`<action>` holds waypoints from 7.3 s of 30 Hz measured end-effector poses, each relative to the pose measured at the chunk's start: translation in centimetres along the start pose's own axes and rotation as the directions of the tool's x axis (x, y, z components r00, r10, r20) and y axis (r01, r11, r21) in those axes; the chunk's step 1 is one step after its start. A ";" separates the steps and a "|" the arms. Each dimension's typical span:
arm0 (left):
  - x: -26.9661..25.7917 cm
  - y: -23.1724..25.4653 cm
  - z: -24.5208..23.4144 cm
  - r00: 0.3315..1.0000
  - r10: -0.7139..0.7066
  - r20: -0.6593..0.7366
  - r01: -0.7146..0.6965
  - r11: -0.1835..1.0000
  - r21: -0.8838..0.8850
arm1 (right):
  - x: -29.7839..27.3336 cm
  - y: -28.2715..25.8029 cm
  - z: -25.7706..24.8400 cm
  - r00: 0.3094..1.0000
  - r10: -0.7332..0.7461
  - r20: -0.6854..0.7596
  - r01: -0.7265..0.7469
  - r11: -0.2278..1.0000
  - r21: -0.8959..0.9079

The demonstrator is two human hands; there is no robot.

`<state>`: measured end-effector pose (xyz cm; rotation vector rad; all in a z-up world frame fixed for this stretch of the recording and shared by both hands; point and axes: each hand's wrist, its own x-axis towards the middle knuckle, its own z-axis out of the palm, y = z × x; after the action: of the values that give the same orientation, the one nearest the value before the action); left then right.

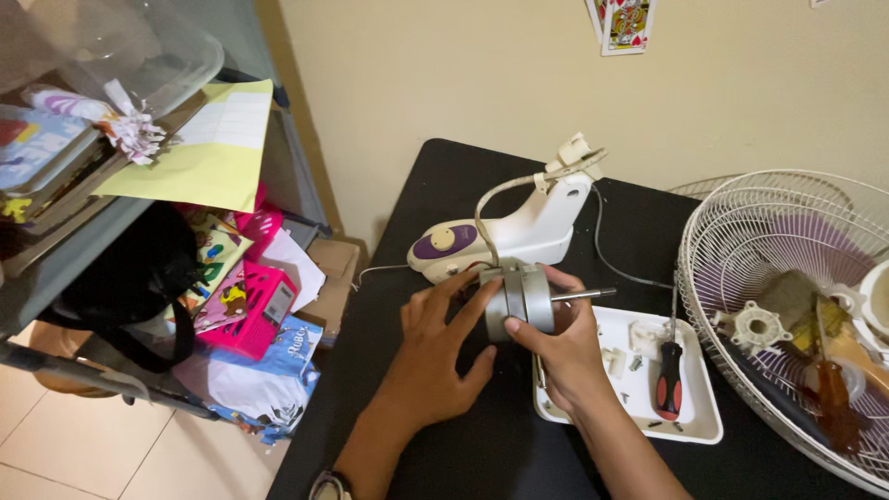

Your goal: The person disassembles an electric fan motor by hand, separating the stator and rotor, removing the shaft, and placing components on a tray. The person then reassembles the motor by inserting the shaft and aligning the parts.

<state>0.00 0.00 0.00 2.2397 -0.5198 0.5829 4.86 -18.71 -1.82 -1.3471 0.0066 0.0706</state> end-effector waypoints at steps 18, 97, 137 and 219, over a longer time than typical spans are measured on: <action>-1.1 -4.2 1.3 0.998 -0.047 -0.042 0.034 0.964 -0.265 | 0.0 0.2 2.4 0.992 0.105 0.066 -0.103 0.994 -0.031; -1.0 -4.1 1.5 0.977 -0.159 0.144 0.184 0.966 -0.184 | 0.7 1.3 -6.8 0.845 -0.251 0.473 0.496 0.034 -0.868; -1.6 -4.0 1.1 0.985 -0.116 0.130 0.142 0.965 -0.219 | 5.0 -0.6 -1.7 0.969 0.098 0.228 0.025 0.874 -0.485; -1.0 -3.8 0.8 0.966 -0.160 0.205 0.196 0.965 -0.172 | 5.4 -2.1 -1.4 0.932 0.029 0.362 0.217 0.755 -0.619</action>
<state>1.39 2.04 -3.21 2.1400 -0.4411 0.2176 10.38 -20.30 -0.36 -2.0239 -0.4325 0.2466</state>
